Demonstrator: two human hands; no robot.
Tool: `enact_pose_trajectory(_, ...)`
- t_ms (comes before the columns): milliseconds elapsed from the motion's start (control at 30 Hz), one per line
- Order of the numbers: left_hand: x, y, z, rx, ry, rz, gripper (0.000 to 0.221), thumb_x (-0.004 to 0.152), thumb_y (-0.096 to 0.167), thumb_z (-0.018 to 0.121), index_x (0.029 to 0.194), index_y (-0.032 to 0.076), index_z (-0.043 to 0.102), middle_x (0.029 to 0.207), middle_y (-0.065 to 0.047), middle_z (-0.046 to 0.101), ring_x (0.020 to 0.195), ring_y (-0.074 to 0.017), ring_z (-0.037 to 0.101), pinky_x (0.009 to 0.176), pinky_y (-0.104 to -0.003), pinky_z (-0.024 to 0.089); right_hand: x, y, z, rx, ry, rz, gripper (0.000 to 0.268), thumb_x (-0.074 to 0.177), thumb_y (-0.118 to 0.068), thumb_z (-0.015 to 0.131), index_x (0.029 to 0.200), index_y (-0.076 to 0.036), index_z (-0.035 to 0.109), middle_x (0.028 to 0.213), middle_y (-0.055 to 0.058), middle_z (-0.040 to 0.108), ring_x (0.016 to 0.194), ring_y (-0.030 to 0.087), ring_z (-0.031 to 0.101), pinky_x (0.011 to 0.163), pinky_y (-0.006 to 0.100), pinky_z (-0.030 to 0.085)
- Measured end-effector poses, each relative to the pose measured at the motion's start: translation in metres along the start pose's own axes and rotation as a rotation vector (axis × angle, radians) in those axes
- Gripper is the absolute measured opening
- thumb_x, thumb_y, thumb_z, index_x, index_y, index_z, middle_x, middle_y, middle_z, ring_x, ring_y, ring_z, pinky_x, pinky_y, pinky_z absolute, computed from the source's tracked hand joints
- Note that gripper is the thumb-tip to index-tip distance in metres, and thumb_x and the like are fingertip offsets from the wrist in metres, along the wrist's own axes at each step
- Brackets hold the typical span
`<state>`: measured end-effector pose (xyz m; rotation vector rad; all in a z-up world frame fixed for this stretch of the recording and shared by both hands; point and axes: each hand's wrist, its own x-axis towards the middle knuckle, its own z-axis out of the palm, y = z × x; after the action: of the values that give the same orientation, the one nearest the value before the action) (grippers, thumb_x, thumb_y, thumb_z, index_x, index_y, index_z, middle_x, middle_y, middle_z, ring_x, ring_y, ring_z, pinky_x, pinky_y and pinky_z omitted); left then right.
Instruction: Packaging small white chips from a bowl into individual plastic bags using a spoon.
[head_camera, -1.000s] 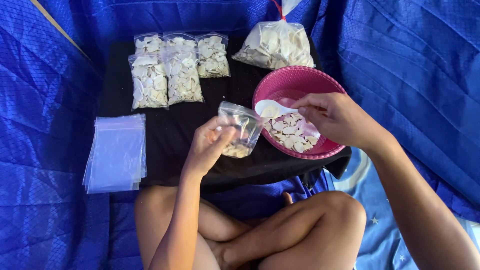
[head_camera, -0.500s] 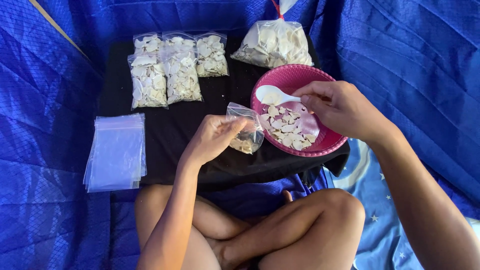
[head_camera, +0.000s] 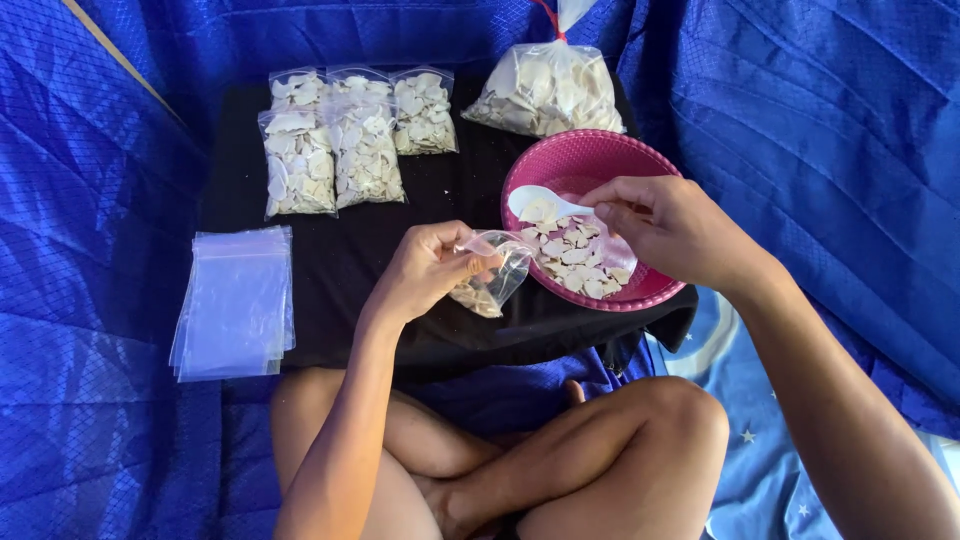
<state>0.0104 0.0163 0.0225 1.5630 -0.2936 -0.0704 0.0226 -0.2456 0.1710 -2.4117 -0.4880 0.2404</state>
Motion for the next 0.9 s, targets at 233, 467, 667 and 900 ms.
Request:
enact_pose_trajectory(233, 0.001, 0.002, 0.007, -0.138, 0.041, -0.007, 0.027, 0.078, 0.015, 0.091, 0.076, 0.004, 0.066, 0.062, -0.006, 0.068, 0.056, -0.0072, 0.065, 0.045, -0.017, 0.048, 0.001, 0.003, 0.003, -0.016, 0.002, -0.084, 0.024, 0.103, -0.004, 0.057, 0.118, -0.003, 0.076, 0.101, 0.022, 0.076, 0.096, 0.038, 0.075, 0.086, 0.046, 0.060)
enact_pose_trajectory(467, 0.000, -0.010, 0.009, -0.265, 0.055, -0.080, 0.025, 0.087, 0.025, 0.082, 0.083, 0.002, 0.071, 0.069, -0.017, 0.075, 0.059, -0.0222, 0.075, 0.057, -0.030, 0.063, 0.006, 0.007, 0.021, 0.040, 0.061, -0.170, 0.024, 0.102, -0.007, 0.059, 0.118, -0.006, 0.076, 0.095, 0.019, 0.076, 0.094, 0.033, 0.076, 0.082, 0.044, 0.060)
enact_pose_trajectory(667, -0.001, -0.014, 0.012, -0.339, 0.060, -0.132, 0.027, 0.087, 0.022, 0.082, 0.088, -0.002, 0.071, 0.078, -0.023, 0.076, 0.061, -0.0301, 0.076, 0.058, -0.039, 0.065, 0.006, 0.007, 0.022, 0.031, 0.052, -0.246, 0.024, 0.100, -0.002, 0.059, 0.116, -0.002, 0.076, 0.096, 0.023, 0.076, 0.093, 0.039, 0.076, 0.080, 0.047, 0.062)
enact_pose_trajectory(900, -0.002, -0.009, 0.012, -0.354, 0.010, -0.222, 0.038, 0.088, 0.033, 0.077, 0.099, -0.003, 0.069, 0.087, -0.027, 0.076, 0.071, -0.0338, 0.077, 0.062, -0.044, 0.066, 0.006, -0.001, 0.017, -0.044, -0.012, -0.291, 0.024, 0.100, -0.004, 0.059, 0.115, 0.000, 0.077, 0.100, 0.023, 0.077, 0.096, 0.040, 0.076, 0.080, 0.048, 0.062)
